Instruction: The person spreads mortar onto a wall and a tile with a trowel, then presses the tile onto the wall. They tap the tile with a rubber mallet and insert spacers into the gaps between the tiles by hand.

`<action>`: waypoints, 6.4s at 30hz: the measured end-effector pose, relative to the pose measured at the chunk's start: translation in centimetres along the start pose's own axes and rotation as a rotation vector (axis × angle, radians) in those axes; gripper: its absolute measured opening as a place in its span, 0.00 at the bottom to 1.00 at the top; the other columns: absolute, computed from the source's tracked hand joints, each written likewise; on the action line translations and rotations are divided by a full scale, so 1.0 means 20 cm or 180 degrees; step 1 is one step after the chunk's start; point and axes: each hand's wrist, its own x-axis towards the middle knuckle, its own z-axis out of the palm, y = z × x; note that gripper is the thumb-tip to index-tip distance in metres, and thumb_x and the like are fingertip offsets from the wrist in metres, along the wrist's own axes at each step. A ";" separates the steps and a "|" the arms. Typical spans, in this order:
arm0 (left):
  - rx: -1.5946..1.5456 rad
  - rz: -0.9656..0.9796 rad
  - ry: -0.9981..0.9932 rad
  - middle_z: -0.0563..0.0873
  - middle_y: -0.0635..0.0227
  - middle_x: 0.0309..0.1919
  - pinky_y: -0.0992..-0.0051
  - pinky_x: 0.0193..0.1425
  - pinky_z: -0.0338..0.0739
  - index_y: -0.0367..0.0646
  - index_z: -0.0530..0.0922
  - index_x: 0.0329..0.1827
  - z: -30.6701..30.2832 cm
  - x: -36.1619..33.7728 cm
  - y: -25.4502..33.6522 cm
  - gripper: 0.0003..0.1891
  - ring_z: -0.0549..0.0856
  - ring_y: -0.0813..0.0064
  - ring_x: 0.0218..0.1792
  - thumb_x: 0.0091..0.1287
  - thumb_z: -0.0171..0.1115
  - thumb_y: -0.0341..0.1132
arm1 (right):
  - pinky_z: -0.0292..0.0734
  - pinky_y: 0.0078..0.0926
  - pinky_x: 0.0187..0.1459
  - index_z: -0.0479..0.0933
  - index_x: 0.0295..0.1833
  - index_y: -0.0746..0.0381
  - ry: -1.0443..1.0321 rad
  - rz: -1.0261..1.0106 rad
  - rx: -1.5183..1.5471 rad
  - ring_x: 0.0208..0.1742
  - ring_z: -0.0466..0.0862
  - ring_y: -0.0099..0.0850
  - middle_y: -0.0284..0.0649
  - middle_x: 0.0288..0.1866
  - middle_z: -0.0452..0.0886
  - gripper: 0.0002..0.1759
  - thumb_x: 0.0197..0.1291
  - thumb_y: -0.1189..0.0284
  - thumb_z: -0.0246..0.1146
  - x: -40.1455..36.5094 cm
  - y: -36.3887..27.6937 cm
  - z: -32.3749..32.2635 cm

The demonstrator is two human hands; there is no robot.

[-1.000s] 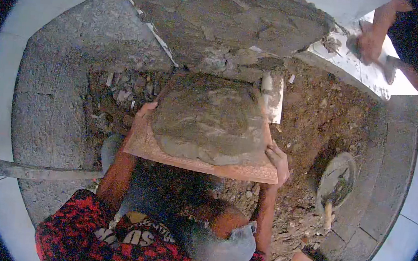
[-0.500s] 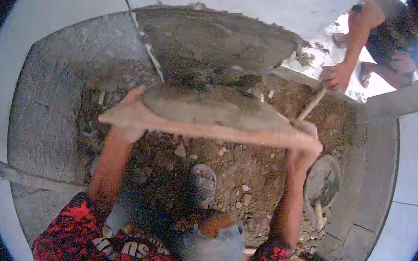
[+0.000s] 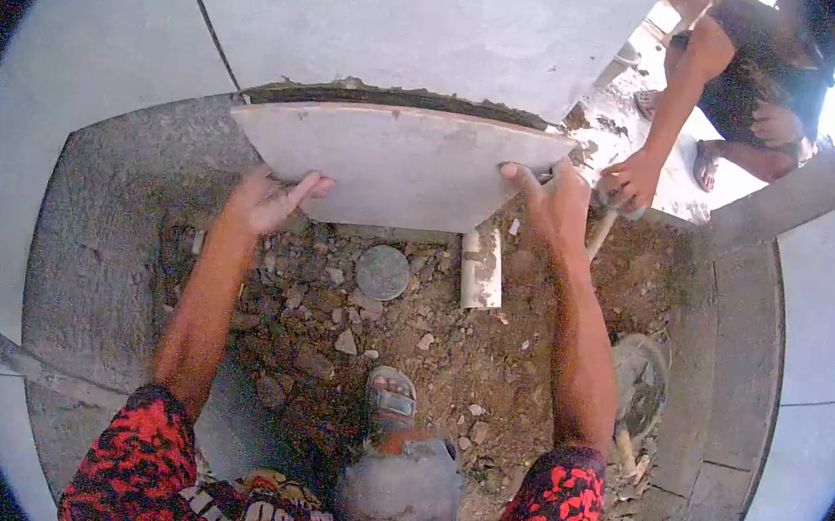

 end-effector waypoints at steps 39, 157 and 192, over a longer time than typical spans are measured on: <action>0.0171 0.1032 0.0805 0.66 0.52 0.54 0.56 0.55 0.74 0.33 0.57 0.60 0.00 0.12 -0.17 0.37 0.69 0.55 0.54 0.58 0.56 0.55 | 0.71 0.33 0.37 0.72 0.36 0.71 0.0906 0.0317 -0.0169 0.32 0.77 0.38 0.46 0.29 0.77 0.34 0.35 0.51 0.72 0.00 -0.07 0.18; 0.1099 0.0728 0.0347 0.51 0.54 0.66 0.58 0.68 0.57 0.41 0.47 0.68 -0.60 0.61 -1.04 0.42 0.53 0.58 0.67 0.60 0.46 0.61 | 0.68 0.37 0.51 0.75 0.46 0.65 -0.0501 0.0840 0.0178 0.48 0.75 0.44 0.49 0.45 0.76 0.18 0.53 0.64 0.58 -0.71 0.60 0.73; -0.0608 0.0275 0.0490 0.45 0.58 0.68 0.47 0.66 0.52 0.51 0.40 0.70 -0.58 0.68 -1.09 0.42 0.51 0.48 0.67 0.61 0.51 0.57 | 0.75 0.28 0.29 0.69 0.41 0.57 -0.1404 -0.3228 -0.2392 0.33 0.77 0.32 0.37 0.33 0.72 0.22 0.54 0.49 0.54 -0.08 -0.10 -0.39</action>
